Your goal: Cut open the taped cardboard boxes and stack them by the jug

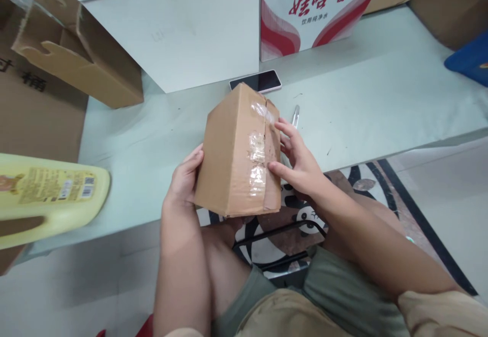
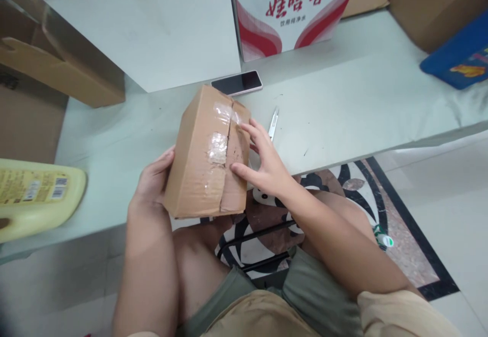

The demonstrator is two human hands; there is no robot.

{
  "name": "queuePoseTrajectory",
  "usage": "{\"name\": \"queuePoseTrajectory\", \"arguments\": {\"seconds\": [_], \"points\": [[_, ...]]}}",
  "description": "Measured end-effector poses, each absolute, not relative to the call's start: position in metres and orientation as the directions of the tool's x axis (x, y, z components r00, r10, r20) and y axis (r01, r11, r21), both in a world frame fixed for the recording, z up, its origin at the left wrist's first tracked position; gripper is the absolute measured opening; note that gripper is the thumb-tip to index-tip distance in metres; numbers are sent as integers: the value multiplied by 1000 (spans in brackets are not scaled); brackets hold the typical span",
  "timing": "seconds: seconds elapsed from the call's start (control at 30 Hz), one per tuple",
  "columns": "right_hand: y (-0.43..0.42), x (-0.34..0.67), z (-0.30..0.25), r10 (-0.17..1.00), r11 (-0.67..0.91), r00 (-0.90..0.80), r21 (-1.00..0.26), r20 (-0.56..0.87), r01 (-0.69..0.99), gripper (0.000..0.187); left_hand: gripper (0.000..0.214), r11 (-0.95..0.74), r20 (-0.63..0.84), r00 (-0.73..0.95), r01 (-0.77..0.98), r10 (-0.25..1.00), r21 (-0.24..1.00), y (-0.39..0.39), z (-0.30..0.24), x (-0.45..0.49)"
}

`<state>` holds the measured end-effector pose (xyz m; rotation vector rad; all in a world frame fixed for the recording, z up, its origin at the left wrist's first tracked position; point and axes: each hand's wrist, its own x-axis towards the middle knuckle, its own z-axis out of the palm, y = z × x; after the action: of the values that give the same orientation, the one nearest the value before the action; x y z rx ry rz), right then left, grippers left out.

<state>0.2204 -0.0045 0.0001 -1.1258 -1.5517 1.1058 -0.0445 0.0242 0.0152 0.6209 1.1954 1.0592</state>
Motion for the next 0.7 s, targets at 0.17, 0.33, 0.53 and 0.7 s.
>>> {"name": "queuePoseTrajectory", "arguments": {"seconds": [0.17, 0.33, 0.53, 0.7], "points": [[-11, 217, 15, 958, 265, -143, -957, 248, 114, 61, 39, 505, -494, 121, -91, 861, 858, 20, 0, -36], [-8, 222, 23, 958, 232, -204, -963, 201, 140, 44, 46, 176, -177, -233, -24, 956, 984, 31, -4, -31], [-6, 214, 16, 850, 264, -470, -964, 236, -7, 39, 46, -207, 151, -198, -299, 968, 932, 34, 16, -30], [-8, 210, 19, 849, 274, -474, -962, 232, 20, 39, 46, -162, 119, -157, -295, 980, 942, 30, 20, -24]]}}
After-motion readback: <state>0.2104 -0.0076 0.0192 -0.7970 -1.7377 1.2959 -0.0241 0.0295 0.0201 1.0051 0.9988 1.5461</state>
